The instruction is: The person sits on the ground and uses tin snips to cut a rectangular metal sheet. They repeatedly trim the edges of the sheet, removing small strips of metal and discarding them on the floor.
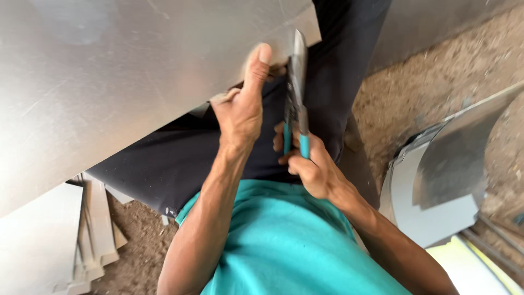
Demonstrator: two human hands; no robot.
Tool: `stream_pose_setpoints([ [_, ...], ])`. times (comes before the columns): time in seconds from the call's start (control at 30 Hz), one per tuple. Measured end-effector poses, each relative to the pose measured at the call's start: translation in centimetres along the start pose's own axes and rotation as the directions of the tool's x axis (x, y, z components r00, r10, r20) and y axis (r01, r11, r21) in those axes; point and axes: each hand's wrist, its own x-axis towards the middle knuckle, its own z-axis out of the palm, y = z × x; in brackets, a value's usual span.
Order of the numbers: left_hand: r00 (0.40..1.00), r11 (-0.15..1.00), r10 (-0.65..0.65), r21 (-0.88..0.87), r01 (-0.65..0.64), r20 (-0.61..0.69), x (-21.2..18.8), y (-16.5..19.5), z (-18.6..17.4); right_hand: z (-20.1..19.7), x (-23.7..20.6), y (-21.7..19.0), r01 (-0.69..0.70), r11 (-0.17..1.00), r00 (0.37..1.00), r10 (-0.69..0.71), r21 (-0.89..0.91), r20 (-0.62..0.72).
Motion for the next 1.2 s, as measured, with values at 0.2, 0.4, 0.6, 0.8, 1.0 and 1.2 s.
stream_pose_setpoints([
  [0.2,0.998,0.995,-0.053,-0.090,0.048,-0.047,-0.2,-0.9,0.0,0.3,0.8,-1.1,0.017,0.997,0.999,-0.020,-0.072,-0.034],
  [0.4,1.000,0.987,-0.004,-0.162,0.008,0.021,-0.3,-1.2,0.0,-0.7,1.7,-0.5,0.074,0.981,0.994,-0.087,-0.177,-0.069],
  [0.6,0.999,0.995,-0.026,-0.094,0.022,-0.040,-0.1,1.3,0.0,-0.7,2.5,-0.4,0.032,0.923,0.979,-0.107,-0.384,-0.175],
  [0.8,0.948,0.897,-0.092,-0.439,-0.055,-0.306,-0.1,5.6,2.6,-3.5,0.1,-0.6,0.170,0.749,0.944,-0.310,-0.641,-0.111],
  [1.0,0.999,0.868,-0.034,-0.496,0.036,0.014,0.2,1.6,-0.7,-1.4,-0.6,-0.8,0.137,0.886,0.959,-0.230,-0.443,-0.163],
  [1.2,0.927,0.942,0.271,-0.128,-0.311,-0.261,-0.7,6.9,-21.1,-0.9,1.7,-0.8,0.020,0.815,0.989,-0.102,-0.579,-0.109],
])
